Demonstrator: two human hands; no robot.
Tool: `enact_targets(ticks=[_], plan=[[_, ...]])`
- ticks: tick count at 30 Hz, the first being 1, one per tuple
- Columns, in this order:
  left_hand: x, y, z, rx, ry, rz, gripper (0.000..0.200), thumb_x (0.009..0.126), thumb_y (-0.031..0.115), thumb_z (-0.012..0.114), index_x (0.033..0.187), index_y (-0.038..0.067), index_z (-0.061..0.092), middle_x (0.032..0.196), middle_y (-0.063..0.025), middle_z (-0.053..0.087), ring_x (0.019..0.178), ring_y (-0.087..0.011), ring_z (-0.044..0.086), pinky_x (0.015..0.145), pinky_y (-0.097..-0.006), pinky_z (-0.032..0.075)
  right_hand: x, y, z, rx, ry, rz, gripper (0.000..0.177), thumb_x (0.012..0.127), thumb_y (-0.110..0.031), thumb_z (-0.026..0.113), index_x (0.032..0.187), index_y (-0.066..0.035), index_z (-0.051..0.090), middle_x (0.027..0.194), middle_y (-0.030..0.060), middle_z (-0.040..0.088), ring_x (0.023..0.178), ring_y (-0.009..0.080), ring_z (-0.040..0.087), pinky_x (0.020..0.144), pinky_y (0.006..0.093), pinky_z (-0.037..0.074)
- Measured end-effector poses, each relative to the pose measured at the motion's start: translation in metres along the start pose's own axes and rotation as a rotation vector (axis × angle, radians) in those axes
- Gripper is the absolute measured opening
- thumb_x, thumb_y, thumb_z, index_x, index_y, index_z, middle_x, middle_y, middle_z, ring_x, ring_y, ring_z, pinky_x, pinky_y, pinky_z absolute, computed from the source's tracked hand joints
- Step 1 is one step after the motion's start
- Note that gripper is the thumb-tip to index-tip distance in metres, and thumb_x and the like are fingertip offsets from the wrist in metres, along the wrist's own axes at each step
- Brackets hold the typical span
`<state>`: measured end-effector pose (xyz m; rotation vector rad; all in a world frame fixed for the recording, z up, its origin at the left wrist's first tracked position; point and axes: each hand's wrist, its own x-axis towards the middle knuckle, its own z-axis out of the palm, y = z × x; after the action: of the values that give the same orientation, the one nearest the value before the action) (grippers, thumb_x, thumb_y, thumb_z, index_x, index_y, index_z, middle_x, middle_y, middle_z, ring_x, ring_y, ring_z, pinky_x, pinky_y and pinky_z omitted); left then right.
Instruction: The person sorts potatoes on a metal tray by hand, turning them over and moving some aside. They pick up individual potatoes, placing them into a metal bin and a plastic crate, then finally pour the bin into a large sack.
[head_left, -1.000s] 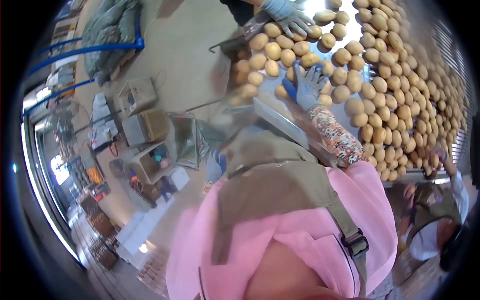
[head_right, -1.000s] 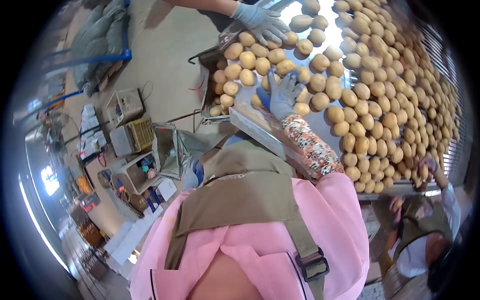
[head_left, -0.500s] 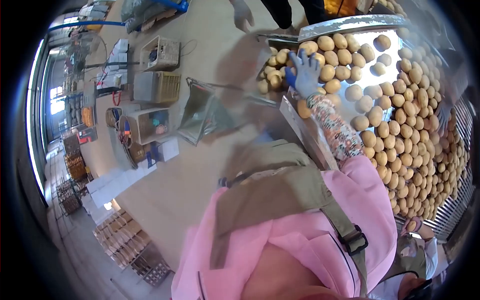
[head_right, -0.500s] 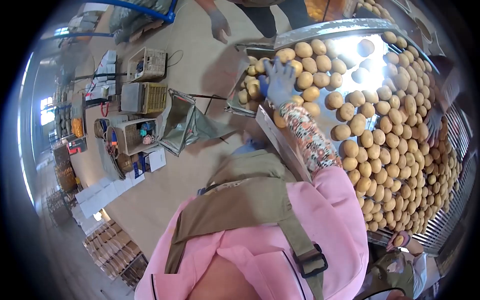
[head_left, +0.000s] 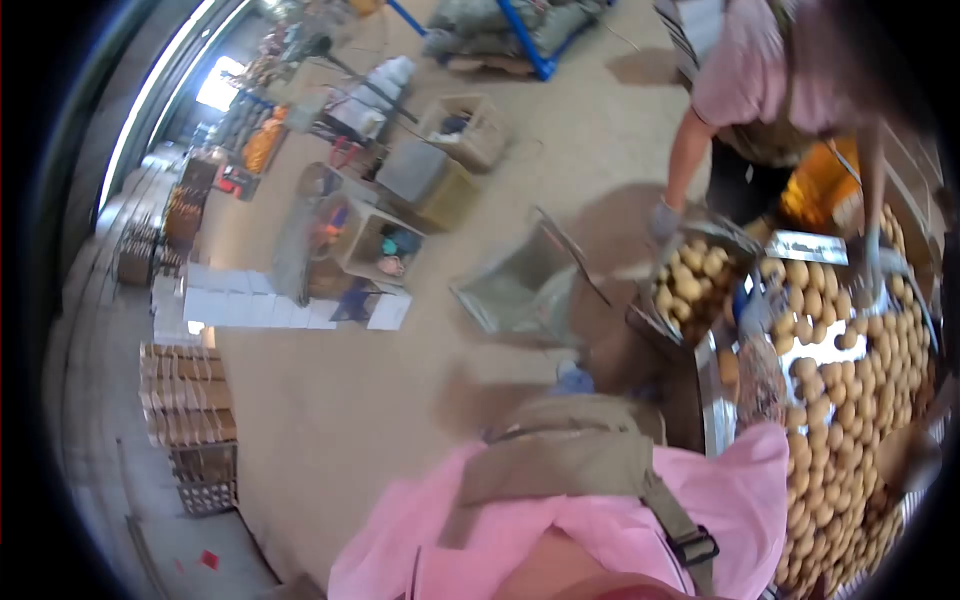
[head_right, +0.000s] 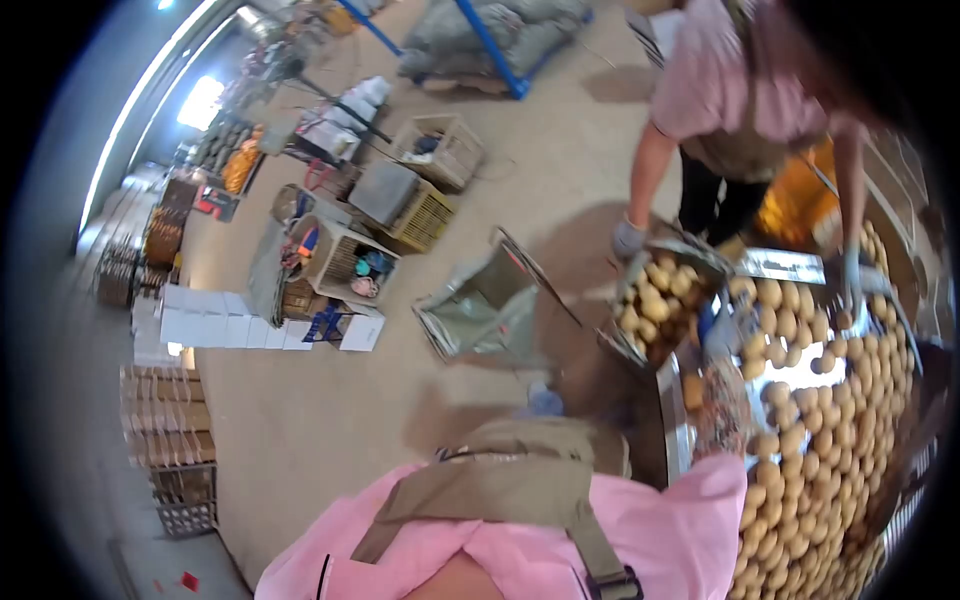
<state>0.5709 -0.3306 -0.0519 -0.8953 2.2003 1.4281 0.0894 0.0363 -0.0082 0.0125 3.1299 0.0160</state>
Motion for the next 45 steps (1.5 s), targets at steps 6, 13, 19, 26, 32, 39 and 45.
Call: enact_targets(ticks=[6, 13, 19, 26, 32, 39, 45], plan=[[-0.046, -0.101, -0.057, -0.264, 0.088, -0.099, 0.043, 0.096, 0.031, 0.048, 0.13, 0.005, 0.047, 0.128, -0.0144, 0.051, 0.117, -0.0287, 0.051, 0.098, -0.0387, 0.044, 0.008, -0.001, -0.019, -0.089, -0.168, -0.002, 0.049, 0.095, -0.042, 0.041, 0.143, -0.031, 0.038, 0.157, 0.0081, 0.018, 0.142, 0.0422, 0.012, 0.113, 0.0549, 0.011], [-0.032, -0.132, -0.046, -0.374, 0.115, 0.053, 0.042, 0.098, 0.03, 0.045, 0.132, 0.006, 0.045, 0.13, -0.0136, 0.05, 0.119, -0.0271, 0.05, 0.099, -0.0382, 0.044, -0.002, 0.0, 0.0, -0.034, -0.121, -0.043, 0.049, 0.097, -0.035, 0.037, 0.145, -0.028, 0.035, 0.157, 0.0073, 0.018, 0.144, 0.0372, 0.011, 0.114, 0.0529, 0.008], [-0.003, -0.073, -0.049, 0.056, -0.029, -0.141, 0.04, 0.102, 0.024, 0.039, 0.137, 0.006, 0.038, 0.134, -0.012, 0.047, 0.121, -0.0246, 0.049, 0.103, -0.0358, 0.042, 0.005, 0.0, 0.039, 0.478, 0.012, -0.436, 0.054, 0.088, -0.025, 0.055, 0.138, -0.009, 0.043, 0.145, 0.0187, 0.037, 0.136, 0.0372, 0.03, 0.111, 0.0482, 0.023], [-0.01, 0.036, -0.071, -0.25, -0.284, -0.311, 0.084, 0.077, 0.031, 0.074, 0.143, 0.013, 0.025, 0.14, -0.0051, 0.037, 0.137, -0.0216, 0.03, 0.101, -0.037, 0.038, -0.038, -0.067, -0.034, 0.91, 0.392, -0.41, 0.031, 0.085, -0.02, 0.06, 0.115, -0.011, 0.063, 0.122, 0.0145, 0.06, 0.116, 0.0356, 0.053, 0.102, 0.0441, 0.039], [-0.008, 0.03, -0.083, -0.368, -0.31, -0.387, 0.09, 0.074, 0.009, 0.07, 0.146, 0.009, 0.016, 0.147, -0.0076, 0.025, 0.14, -0.0216, 0.026, 0.11, -0.0402, 0.029, -0.023, -0.045, -0.023, 0.599, 0.384, 0.018, 0.053, 0.084, -0.034, 0.06, 0.133, -0.019, 0.048, 0.139, 0.021, 0.042, 0.13, 0.0397, 0.035, 0.108, 0.0503, 0.026], [-0.004, 0.063, -0.082, -0.351, -0.297, -0.419, 0.09, 0.07, -0.005, 0.064, 0.145, 0.009, 0.018, 0.143, -0.0099, 0.031, 0.138, -0.0222, 0.03, 0.113, -0.0377, 0.026, -0.041, -0.006, -0.003, 0.117, 0.116, 0.063, 0.064, 0.088, -0.039, 0.051, 0.147, -0.027, 0.029, 0.146, 0.0305, 0.026, 0.14, 0.0469, 0.013, 0.113, 0.0565, 0.011], [-0.006, 0.103, -0.07, -0.288, -0.233, -0.43, 0.077, 0.077, -0.002, 0.054, 0.145, 0.011, 0.022, 0.143, -0.0128, 0.033, 0.138, -0.0215, 0.028, 0.112, -0.0357, 0.027, -0.054, -0.004, -0.009, 0.181, 0.18, 0.132, 0.061, 0.09, -0.037, 0.049, 0.147, -0.027, 0.03, 0.144, 0.0264, 0.031, 0.139, 0.0436, 0.02, 0.112, 0.0565, 0.012]])
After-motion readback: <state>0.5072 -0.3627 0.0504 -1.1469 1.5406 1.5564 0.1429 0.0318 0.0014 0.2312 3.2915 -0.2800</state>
